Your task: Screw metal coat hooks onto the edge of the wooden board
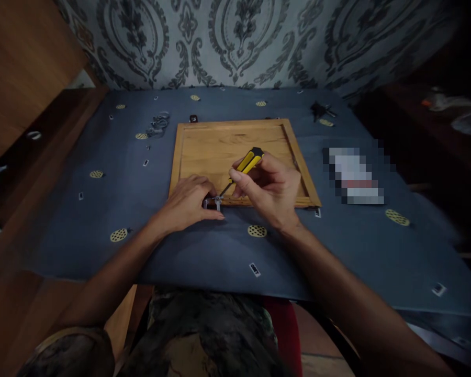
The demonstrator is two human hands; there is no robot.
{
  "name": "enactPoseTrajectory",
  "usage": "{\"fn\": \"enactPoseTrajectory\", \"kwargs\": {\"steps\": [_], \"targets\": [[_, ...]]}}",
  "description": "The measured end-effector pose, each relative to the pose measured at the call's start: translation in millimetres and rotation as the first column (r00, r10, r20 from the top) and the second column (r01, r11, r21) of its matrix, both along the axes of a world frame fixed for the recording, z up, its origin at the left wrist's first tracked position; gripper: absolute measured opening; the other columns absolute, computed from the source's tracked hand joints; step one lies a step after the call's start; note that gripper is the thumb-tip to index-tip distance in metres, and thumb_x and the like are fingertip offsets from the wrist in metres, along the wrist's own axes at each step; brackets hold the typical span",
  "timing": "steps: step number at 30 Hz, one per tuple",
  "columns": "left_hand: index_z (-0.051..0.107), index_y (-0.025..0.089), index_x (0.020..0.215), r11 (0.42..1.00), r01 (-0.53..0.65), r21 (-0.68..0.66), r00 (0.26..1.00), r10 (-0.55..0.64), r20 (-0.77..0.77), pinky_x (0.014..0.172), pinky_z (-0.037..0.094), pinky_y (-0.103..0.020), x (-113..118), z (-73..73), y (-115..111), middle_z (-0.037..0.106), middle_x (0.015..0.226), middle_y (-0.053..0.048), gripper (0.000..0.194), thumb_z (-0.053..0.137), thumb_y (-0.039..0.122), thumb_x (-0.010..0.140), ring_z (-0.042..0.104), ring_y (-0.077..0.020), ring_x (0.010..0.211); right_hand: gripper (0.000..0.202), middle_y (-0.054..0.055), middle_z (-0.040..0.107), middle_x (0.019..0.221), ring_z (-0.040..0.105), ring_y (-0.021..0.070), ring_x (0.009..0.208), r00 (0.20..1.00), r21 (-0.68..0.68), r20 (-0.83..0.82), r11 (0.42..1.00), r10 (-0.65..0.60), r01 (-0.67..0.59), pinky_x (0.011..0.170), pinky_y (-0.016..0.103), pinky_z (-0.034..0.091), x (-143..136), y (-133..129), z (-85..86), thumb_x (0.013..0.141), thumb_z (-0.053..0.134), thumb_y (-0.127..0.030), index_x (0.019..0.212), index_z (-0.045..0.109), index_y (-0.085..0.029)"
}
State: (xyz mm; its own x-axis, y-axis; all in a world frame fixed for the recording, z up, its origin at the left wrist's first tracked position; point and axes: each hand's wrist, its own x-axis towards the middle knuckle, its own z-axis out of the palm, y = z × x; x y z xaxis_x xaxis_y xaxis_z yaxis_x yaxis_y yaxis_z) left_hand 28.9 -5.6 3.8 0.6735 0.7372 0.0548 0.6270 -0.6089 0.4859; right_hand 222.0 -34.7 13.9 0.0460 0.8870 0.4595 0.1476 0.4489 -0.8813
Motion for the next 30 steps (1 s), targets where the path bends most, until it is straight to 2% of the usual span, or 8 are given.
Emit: {"fn": "enactPoseTrajectory", "kwargs": {"steps": [15,20,25,30], "targets": [[0.067,0.020,0.103,1.000,0.021,0.007,1.000,-0.021,0.022,0.092,0.046,-0.043,-1.1,-1.8,0.4,0.072,0.105,-0.007,0.039,0.085,0.049,0.084,0.063,-0.0297,0.105,0.037,-0.005,0.061,0.068,0.060,0.0100,0.048,0.996,-0.052,-0.054,0.996,0.070,-0.072,0.044,0.024,0.048,-4.0,2.5,-5.0,0.081,0.086,-0.053,0.084,0.064,-0.023],[0.067,0.020,0.099,1.000,0.012,0.003,1.000,-0.012,0.014,0.091,0.046,-0.042,-0.5,0.3,0.1,0.072,0.104,-0.007,0.038,0.086,0.048,0.082,0.064,-0.0300,0.104,0.033,-0.004,0.065,0.074,0.062,0.0103,0.051,0.982,-0.060,-0.056,0.982,0.178,-0.182,0.048,0.025,0.052,2.0,5.0,-0.3,0.081,0.086,-0.050,0.085,0.067,-0.022],[0.068,0.019,0.096,1.000,0.015,0.012,1.000,-0.015,0.006,0.087,0.046,-0.040,-0.1,0.0,0.5,0.071,0.100,-0.006,0.038,0.087,0.048,0.081,0.064,-0.0292,0.100,0.034,-0.003,0.068,0.074,0.066,0.0118,0.056,0.970,-0.092,0.002,0.966,0.244,-0.243,0.053,0.025,0.053,9.6,5.0,5.8,0.083,0.085,-0.050,0.099,0.076,-0.022],[0.068,0.019,0.099,1.000,0.014,0.012,1.000,-0.014,0.013,0.089,0.046,-0.040,0.0,-1.6,1.1,0.072,0.103,-0.007,0.039,0.088,0.047,0.081,0.064,-0.0297,0.102,0.033,-0.002,0.068,0.075,0.064,0.0095,0.052,0.974,-0.042,0.012,0.974,0.224,-0.224,0.049,0.023,0.051,9.5,6.1,3.6,0.083,0.085,-0.052,0.090,0.075,-0.021]]}}
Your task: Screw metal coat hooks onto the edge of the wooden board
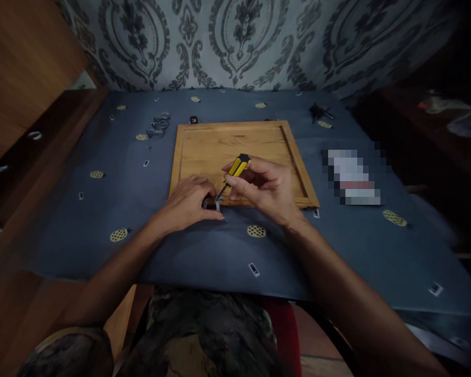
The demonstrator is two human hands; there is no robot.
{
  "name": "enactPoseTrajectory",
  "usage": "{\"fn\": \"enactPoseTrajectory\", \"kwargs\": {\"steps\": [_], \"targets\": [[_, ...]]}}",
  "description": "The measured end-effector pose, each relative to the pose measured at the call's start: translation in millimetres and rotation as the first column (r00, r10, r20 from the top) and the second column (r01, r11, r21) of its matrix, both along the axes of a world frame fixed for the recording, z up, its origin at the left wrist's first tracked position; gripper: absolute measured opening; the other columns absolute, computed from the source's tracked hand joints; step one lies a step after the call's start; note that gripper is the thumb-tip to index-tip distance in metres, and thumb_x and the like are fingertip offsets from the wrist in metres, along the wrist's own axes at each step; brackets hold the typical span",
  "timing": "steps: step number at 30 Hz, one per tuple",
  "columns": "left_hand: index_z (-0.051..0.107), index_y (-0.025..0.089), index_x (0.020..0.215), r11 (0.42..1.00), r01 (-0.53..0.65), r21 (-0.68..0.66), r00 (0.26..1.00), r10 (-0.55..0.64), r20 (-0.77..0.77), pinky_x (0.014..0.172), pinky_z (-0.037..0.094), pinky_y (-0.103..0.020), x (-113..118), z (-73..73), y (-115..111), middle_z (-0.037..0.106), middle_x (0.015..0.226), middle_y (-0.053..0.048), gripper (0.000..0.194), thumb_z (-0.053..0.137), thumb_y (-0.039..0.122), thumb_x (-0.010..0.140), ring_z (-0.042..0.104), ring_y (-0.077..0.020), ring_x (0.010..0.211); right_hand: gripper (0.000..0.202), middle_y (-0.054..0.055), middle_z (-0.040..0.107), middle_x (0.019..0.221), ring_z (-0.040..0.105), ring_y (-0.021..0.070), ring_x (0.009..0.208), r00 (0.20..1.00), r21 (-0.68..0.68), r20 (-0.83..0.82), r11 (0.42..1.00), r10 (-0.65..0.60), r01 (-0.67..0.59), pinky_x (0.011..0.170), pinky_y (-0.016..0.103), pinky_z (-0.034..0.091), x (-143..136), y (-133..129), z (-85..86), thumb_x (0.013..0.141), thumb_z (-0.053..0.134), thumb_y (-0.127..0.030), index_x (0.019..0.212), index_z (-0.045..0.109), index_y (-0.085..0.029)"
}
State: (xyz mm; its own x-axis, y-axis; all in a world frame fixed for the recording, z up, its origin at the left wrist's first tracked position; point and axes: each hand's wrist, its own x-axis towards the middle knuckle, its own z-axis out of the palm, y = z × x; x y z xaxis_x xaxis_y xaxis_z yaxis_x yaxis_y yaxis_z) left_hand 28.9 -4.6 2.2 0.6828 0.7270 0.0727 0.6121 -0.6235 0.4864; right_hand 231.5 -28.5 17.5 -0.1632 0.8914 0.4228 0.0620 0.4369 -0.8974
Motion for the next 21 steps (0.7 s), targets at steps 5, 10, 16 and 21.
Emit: {"fn": "enactPoseTrajectory", "kwargs": {"steps": [5,10,16,21], "targets": [[0.067,0.019,0.100,1.000,0.001,-0.007,1.000,-0.001,-0.004,0.091,0.046,-0.042,-0.4,-0.6,-0.4,0.072,0.107,-0.007,0.039,0.087,0.047,0.082,0.063,-0.0301,0.104,0.037,-0.003,0.064,0.072,0.062,0.0091,0.051,0.998,0.058,0.028,0.997,-0.052,0.050,0.049,0.024,0.050,-2.4,0.5,-3.5,0.082,0.085,-0.053,0.080,0.067,-0.021],[0.065,0.019,0.099,1.000,-0.006,0.013,1.000,0.006,-0.008,0.089,0.046,-0.041,-0.5,-2.1,-0.2,0.072,0.104,-0.007,0.041,0.087,0.049,0.081,0.064,-0.0293,0.102,0.041,-0.003,0.062,0.072,0.059,0.0095,0.055,0.992,0.077,0.072,0.992,-0.105,0.099,0.050,0.025,0.049,-3.2,-0.5,-4.2,0.081,0.085,-0.056,0.077,0.063,-0.022],[0.064,0.019,0.098,1.000,-0.008,0.020,1.000,0.008,-0.006,0.090,0.046,-0.041,-1.1,-4.2,0.6,0.072,0.103,-0.006,0.042,0.088,0.049,0.080,0.064,-0.0293,0.103,0.039,-0.003,0.061,0.070,0.058,0.0103,0.055,0.986,0.120,0.088,0.984,-0.143,0.132,0.050,0.026,0.048,-4.9,-1.8,-5.4,0.085,0.082,-0.054,0.077,0.063,-0.022],[0.064,0.020,0.102,1.000,0.007,0.023,1.000,-0.008,0.015,0.090,0.046,-0.041,-2.2,-5.6,1.2,0.072,0.105,-0.006,0.042,0.085,0.051,0.083,0.063,-0.0287,0.103,0.030,-0.001,0.064,0.071,0.060,0.0120,0.058,0.960,0.258,0.109,0.940,-0.259,0.224,0.055,0.028,0.048,-8.0,-6.3,-8.7,0.091,0.079,-0.042,0.076,0.064,-0.021]]}}
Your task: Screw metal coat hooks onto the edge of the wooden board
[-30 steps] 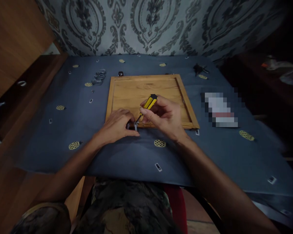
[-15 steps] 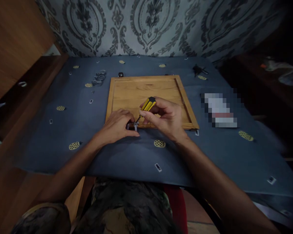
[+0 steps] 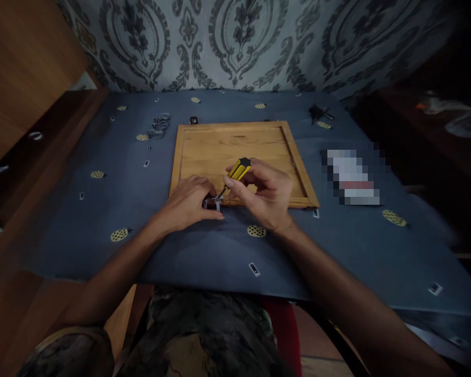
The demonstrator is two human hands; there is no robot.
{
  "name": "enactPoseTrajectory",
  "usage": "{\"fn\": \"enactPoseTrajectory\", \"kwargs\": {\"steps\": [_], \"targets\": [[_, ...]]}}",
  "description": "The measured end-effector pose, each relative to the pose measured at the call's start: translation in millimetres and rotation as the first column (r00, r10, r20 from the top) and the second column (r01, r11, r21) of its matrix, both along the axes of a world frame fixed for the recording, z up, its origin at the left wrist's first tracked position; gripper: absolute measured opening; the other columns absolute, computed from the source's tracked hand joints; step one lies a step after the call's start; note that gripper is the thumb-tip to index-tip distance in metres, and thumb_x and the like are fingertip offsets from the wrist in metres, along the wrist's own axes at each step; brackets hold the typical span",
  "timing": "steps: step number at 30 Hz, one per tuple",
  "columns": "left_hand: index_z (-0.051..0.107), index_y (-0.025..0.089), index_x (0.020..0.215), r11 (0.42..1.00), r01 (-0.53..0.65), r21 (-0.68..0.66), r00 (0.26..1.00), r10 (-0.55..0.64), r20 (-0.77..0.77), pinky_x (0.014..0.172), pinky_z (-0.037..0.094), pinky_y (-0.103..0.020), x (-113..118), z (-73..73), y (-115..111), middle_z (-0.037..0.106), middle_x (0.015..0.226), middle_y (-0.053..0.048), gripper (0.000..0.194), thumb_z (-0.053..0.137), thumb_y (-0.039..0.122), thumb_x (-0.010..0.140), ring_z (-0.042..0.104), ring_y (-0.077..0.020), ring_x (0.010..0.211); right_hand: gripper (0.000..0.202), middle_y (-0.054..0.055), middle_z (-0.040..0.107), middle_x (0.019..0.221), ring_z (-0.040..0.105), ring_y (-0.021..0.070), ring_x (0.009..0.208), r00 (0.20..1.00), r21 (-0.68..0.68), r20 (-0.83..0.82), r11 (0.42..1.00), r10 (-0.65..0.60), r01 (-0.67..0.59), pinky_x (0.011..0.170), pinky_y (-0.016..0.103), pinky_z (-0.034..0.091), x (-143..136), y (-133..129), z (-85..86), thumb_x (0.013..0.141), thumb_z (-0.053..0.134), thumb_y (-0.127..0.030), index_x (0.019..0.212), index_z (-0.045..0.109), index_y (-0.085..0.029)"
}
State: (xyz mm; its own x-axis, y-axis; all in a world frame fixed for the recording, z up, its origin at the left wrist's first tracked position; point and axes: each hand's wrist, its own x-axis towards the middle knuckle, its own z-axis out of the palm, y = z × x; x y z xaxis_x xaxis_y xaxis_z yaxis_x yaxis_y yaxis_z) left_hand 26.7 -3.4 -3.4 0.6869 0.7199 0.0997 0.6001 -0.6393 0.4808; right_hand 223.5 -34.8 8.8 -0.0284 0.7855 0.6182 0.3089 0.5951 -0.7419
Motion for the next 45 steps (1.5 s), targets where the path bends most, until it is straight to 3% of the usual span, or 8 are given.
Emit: {"fn": "enactPoseTrajectory", "kwargs": {"steps": [5,11,19,26,35,45], "targets": [[0.067,0.019,0.103,1.000,-0.005,0.003,0.999,0.005,-0.033,0.091,0.046,-0.042,1.2,3.4,-1.4,0.072,0.106,-0.007,0.043,0.085,0.051,0.082,0.064,-0.0297,0.103,0.026,-0.001,0.064,0.069,0.061,0.0138,0.059,0.997,0.100,0.065,0.994,-0.049,0.042,0.057,0.030,0.048,-1.8,-1.8,-2.3,0.092,0.078,-0.037,0.075,0.063,-0.022],[0.067,0.019,0.100,1.000,-0.018,0.015,0.999,0.019,-0.050,0.092,0.046,-0.042,2.7,3.1,-2.5,0.070,0.103,-0.007,0.040,0.082,0.052,0.085,0.063,-0.0300,0.104,0.030,-0.003,0.060,0.068,0.057,0.0118,0.054,0.999,0.065,0.026,0.997,-0.041,0.040,0.052,0.029,0.046,-3.4,-0.9,-7.9,0.090,0.080,-0.040,0.075,0.061,-0.022],[0.068,0.018,0.099,1.000,-0.013,-0.007,0.997,0.012,-0.071,0.089,0.046,-0.041,2.8,10.3,-3.1,0.071,0.100,-0.007,0.043,0.084,0.054,0.083,0.063,-0.0296,0.101,0.033,-0.002,0.065,0.075,0.061,0.0115,0.053,0.972,0.013,-0.166,0.986,-0.164,0.168,0.046,0.027,0.050,-1.5,-8.1,6.2,0.093,0.073,-0.056,0.087,0.064,-0.025],[0.067,0.019,0.098,1.000,-0.011,-0.004,0.999,0.010,-0.048,0.090,0.047,-0.042,1.6,5.8,-1.5,0.071,0.102,-0.008,0.043,0.083,0.056,0.083,0.063,-0.0296,0.101,0.033,-0.001,0.059,0.071,0.059,0.0127,0.054,0.990,-0.056,-0.112,0.996,-0.081,0.075,0.049,0.030,0.051,-2.6,-6.4,4.3,0.089,0.079,-0.051,0.079,0.061,-0.025],[0.066,0.019,0.097,1.000,-0.008,-0.004,0.999,0.008,-0.037,0.089,0.046,-0.040,2.6,6.5,-2.3,0.072,0.103,-0.007,0.039,0.086,0.049,0.082,0.064,-0.0293,0.102,0.036,-0.003,0.056,0.067,0.056,0.0121,0.053,0.991,-0.082,-0.118,0.995,-0.066,0.056,0.050,0.030,0.048,-3.9,-1.5,-1.6,0.084,0.085,-0.050,0.075,0.061,-0.025],[0.065,0.018,0.101,1.000,-0.003,0.000,0.998,0.003,-0.065,0.091,0.046,-0.042,3.1,6.8,-2.5,0.072,0.104,-0.008,0.042,0.085,0.051,0.083,0.064,-0.0298,0.101,0.036,-0.004,0.055,0.067,0.056,0.0124,0.054,0.995,-0.103,-0.094,0.994,-0.040,0.030,0.050,0.029,0.048,-4.0,-0.9,-4.5,0.087,0.081,-0.051,0.078,0.058,-0.025]]}}
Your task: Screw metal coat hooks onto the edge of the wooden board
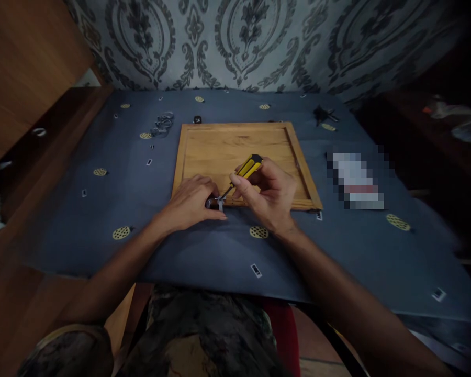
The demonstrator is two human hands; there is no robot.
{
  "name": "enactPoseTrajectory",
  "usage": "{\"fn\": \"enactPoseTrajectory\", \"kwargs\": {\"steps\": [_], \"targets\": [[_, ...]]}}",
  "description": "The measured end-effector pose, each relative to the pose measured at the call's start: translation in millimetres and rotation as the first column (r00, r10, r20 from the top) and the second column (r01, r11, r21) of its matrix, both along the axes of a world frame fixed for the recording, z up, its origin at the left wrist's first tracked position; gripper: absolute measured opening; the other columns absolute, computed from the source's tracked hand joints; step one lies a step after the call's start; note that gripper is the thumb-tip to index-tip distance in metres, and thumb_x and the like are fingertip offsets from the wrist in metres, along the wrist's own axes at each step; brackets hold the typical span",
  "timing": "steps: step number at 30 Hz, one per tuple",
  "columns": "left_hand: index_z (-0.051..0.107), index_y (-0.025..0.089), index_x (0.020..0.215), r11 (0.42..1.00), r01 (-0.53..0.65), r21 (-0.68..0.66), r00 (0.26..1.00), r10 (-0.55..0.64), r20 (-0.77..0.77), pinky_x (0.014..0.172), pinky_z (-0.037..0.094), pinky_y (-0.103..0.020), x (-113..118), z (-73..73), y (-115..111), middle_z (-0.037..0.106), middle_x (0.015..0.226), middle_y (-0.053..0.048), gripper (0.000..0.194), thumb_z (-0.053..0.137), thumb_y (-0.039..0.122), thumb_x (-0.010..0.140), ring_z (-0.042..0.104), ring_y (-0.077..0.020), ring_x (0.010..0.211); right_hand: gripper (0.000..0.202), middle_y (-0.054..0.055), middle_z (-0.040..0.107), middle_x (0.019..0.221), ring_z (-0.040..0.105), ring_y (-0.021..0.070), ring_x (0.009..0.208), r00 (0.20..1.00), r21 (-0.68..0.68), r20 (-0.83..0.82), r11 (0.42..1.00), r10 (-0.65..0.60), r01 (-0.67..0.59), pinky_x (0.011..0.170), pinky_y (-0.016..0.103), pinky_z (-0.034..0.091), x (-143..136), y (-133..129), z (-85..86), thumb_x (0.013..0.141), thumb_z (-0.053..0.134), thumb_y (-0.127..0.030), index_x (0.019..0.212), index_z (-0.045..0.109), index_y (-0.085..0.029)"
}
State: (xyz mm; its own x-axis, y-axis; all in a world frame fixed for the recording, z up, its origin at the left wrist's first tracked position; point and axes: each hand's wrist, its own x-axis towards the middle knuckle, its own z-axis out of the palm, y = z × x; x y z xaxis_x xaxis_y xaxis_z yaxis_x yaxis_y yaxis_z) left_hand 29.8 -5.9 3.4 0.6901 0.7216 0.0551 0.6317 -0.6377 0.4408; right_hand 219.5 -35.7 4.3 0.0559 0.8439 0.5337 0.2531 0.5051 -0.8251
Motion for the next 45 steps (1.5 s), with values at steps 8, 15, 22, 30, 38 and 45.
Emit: {"fn": "enactPoseTrajectory", "kwargs": {"steps": [8,15,22,30,38,45], "targets": [[0.065,0.021,0.100,1.000,-0.006,-0.021,0.999,0.006,0.040,0.091,0.047,-0.044,-1.7,-1.2,0.1,0.072,0.106,-0.007,0.039,0.083,0.051,0.085,0.064,-0.0294,0.102,0.034,-0.003,0.056,0.068,0.056,0.0124,0.057,0.999,0.007,0.011,0.999,0.041,-0.041,0.052,0.029,0.049,1.1,1.1,-1.6,0.088,0.081,-0.048,0.079,0.059,-0.024],[0.065,0.020,0.095,0.999,-0.032,0.002,0.998,0.032,0.051,0.091,0.048,-0.042,-0.7,-2.1,-1.0,0.072,0.102,-0.005,0.040,0.088,0.049,0.080,0.065,-0.0285,0.102,0.033,-0.004,0.057,0.068,0.058,0.0120,0.056,0.998,-0.029,0.019,0.998,0.063,-0.062,0.053,0.028,0.049,2.5,2.6,2.8,0.089,0.079,-0.048,0.081,0.059,-0.023],[0.066,0.020,0.091,0.999,-0.033,0.009,0.999,0.033,0.043,0.087,0.048,-0.041,-0.5,-0.9,-0.9,0.073,0.099,-0.005,0.041,0.090,0.050,0.078,0.066,-0.0292,0.101,0.037,-0.003,0.056,0.070,0.057,0.0116,0.059,0.998,-0.041,0.058,0.999,0.021,-0.019,0.051,0.025,0.046,5.4,4.9,1.7,0.087,0.080,-0.050,0.077,0.057,-0.023],[0.067,0.021,0.091,1.000,-0.028,0.006,0.998,0.028,0.050,0.088,0.049,-0.043,-0.2,-2.2,-0.6,0.072,0.098,-0.005,0.038,0.090,0.048,0.078,0.065,-0.0288,0.099,0.035,-0.004,0.065,0.074,0.063,0.0109,0.056,0.957,-0.126,-0.142,0.954,0.254,-0.272,0.054,0.026,0.054,4.9,6.0,10.2,0.080,0.087,-0.050,0.087,0.066,-0.022],[0.067,0.020,0.092,1.000,-0.026,0.007,0.998,0.026,0.060,0.091,0.049,-0.044,-1.1,-4.0,-0.1,0.071,0.099,-0.006,0.038,0.088,0.049,0.080,0.064,-0.0289,0.100,0.034,-0.003,0.066,0.071,0.060,0.0104,0.054,0.969,-0.115,-0.078,0.964,0.233,-0.241,0.050,0.025,0.049,9.6,6.8,12.3,0.081,0.086,-0.051,0.080,0.069,-0.021],[0.067,0.019,0.096,0.998,-0.054,-0.014,0.998,0.054,0.038,0.088,0.050,-0.043,-0.5,-1.5,-1.5,0.071,0.099,-0.006,0.040,0.089,0.048,0.080,0.064,-0.0291,0.099,0.046,-0.005,0.056,0.067,0.053,0.0082,0.055,0.987,-0.050,-0.051,0.987,0.152,-0.155,0.047,0.022,0.042,1.9,3.9,9.3,0.076,0.091,-0.050,0.072,0.055,-0.022]]}}
